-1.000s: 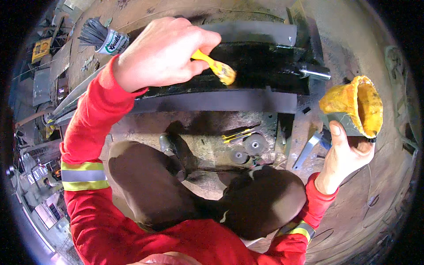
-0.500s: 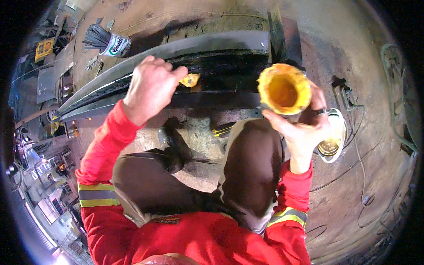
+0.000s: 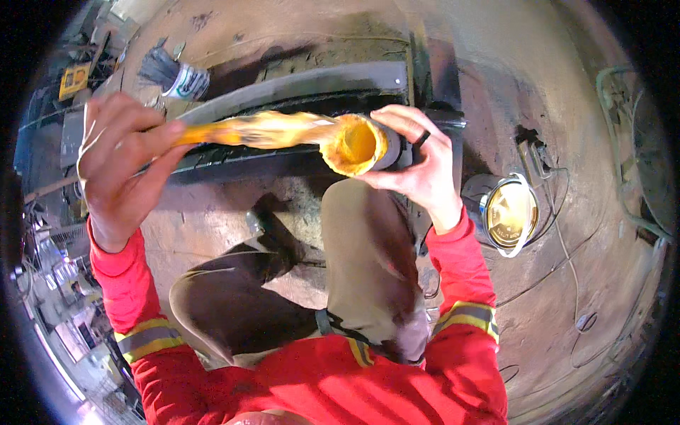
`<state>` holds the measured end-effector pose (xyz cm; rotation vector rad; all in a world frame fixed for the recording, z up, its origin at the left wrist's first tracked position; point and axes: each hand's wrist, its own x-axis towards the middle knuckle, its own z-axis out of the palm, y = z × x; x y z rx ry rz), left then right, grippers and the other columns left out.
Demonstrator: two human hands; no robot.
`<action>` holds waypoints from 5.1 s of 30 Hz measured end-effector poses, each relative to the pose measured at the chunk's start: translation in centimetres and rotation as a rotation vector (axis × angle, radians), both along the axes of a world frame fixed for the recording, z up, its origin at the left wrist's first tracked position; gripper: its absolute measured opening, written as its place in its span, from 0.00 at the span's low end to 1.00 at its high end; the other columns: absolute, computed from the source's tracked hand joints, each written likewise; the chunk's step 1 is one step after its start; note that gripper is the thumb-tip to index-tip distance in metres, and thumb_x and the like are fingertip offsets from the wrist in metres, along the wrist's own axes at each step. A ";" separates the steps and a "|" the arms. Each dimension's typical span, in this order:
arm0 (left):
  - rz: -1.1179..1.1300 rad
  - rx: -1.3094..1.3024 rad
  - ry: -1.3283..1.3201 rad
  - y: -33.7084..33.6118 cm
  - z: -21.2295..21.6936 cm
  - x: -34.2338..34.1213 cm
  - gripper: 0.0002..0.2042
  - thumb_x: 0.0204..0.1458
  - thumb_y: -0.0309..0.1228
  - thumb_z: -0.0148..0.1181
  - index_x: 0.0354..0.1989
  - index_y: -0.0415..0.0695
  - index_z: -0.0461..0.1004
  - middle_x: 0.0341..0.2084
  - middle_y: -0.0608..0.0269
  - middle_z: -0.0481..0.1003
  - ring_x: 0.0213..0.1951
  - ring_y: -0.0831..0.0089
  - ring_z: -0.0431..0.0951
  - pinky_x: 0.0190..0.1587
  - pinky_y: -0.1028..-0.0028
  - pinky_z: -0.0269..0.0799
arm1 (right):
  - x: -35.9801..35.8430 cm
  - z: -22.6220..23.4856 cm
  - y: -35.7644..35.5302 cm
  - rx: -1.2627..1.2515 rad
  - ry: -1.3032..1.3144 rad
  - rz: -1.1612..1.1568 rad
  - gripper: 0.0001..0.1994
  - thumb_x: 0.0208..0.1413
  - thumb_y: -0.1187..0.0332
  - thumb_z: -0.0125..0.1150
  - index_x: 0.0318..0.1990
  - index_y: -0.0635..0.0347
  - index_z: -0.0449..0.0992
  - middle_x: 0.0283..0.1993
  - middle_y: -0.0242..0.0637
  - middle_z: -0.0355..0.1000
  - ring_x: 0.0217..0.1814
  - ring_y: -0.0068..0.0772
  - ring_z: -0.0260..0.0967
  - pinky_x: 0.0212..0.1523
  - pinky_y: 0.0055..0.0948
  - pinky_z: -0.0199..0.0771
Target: The person kneels on the floor and uses a yellow paintbrush to apply a yellow substance from a small cup onto a long, dark metal beam. They repeatedly dip the brush into the cup and spread the substance along the beam's surface.
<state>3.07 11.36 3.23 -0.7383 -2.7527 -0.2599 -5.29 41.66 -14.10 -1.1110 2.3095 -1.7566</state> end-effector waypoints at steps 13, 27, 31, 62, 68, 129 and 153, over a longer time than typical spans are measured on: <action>-0.153 0.000 -0.042 4.4 -5.4 -1.2 0.08 0.34 0.32 0.63 0.20 0.48 0.69 0.18 0.68 0.65 0.30 0.67 0.68 0.38 0.66 0.65 | 1.1 1.4 -3.2 0.102 0.033 0.165 0.32 0.25 0.67 0.81 0.47 0.60 0.79 0.46 0.41 0.75 0.48 0.40 0.74 0.53 0.36 0.72; 0.397 1.021 -0.572 -0.1 -13.7 5.3 0.13 0.45 0.29 0.73 0.33 0.37 0.75 0.30 0.64 0.77 0.34 0.80 0.74 0.43 0.77 0.70 | 1.6 -0.1 -3.0 0.038 0.066 0.051 0.33 0.25 0.67 0.82 0.47 0.63 0.77 0.45 0.43 0.75 0.48 0.42 0.74 0.52 0.36 0.72; 0.484 1.253 -0.570 0.6 -14.2 6.6 0.12 0.46 0.28 0.72 0.34 0.38 0.74 0.29 0.68 0.75 0.33 0.82 0.71 0.39 0.79 0.66 | 2.1 0.0 -3.1 0.145 0.009 -0.007 0.32 0.27 0.68 0.81 0.47 0.64 0.77 0.46 0.41 0.75 0.50 0.40 0.73 0.54 0.34 0.70; 0.315 -0.342 -0.442 5.7 -12.0 -2.6 0.11 0.42 0.37 0.68 0.24 0.45 0.73 0.16 0.55 0.73 0.27 0.54 0.76 0.37 0.59 0.67 | 2.6 -1.6 7.5 0.120 -0.426 -0.493 0.30 0.30 0.71 0.80 0.47 0.66 0.76 0.43 0.35 0.74 0.46 0.28 0.71 0.50 0.27 0.70; 0.323 0.114 -0.476 7.3 -13.4 -4.2 0.12 0.43 0.37 0.68 0.22 0.45 0.72 0.17 0.56 0.73 0.26 0.53 0.76 0.30 0.59 0.68 | 3.1 -1.1 8.8 0.120 -0.492 -0.450 0.31 0.31 0.69 0.81 0.48 0.65 0.75 0.43 0.34 0.74 0.46 0.29 0.71 0.50 0.28 0.69; -0.273 -0.140 -0.578 14.5 -9.1 -5.9 0.06 0.42 0.27 0.58 0.30 0.44 0.70 0.17 0.52 0.72 0.24 0.54 0.77 0.26 0.58 0.70 | 6.0 -2.6 13.8 0.066 -0.428 -0.512 0.31 0.31 0.68 0.81 0.47 0.66 0.75 0.46 0.39 0.74 0.49 0.34 0.71 0.54 0.33 0.68; 0.158 0.225 -0.797 12.6 -9.8 -3.9 0.07 0.50 0.30 0.61 0.28 0.41 0.70 0.18 0.51 0.70 0.23 0.53 0.74 0.27 0.64 0.67 | 5.3 -2.9 14.1 0.044 -0.333 -0.496 0.31 0.30 0.67 0.81 0.46 0.65 0.75 0.45 0.39 0.74 0.48 0.33 0.71 0.52 0.32 0.70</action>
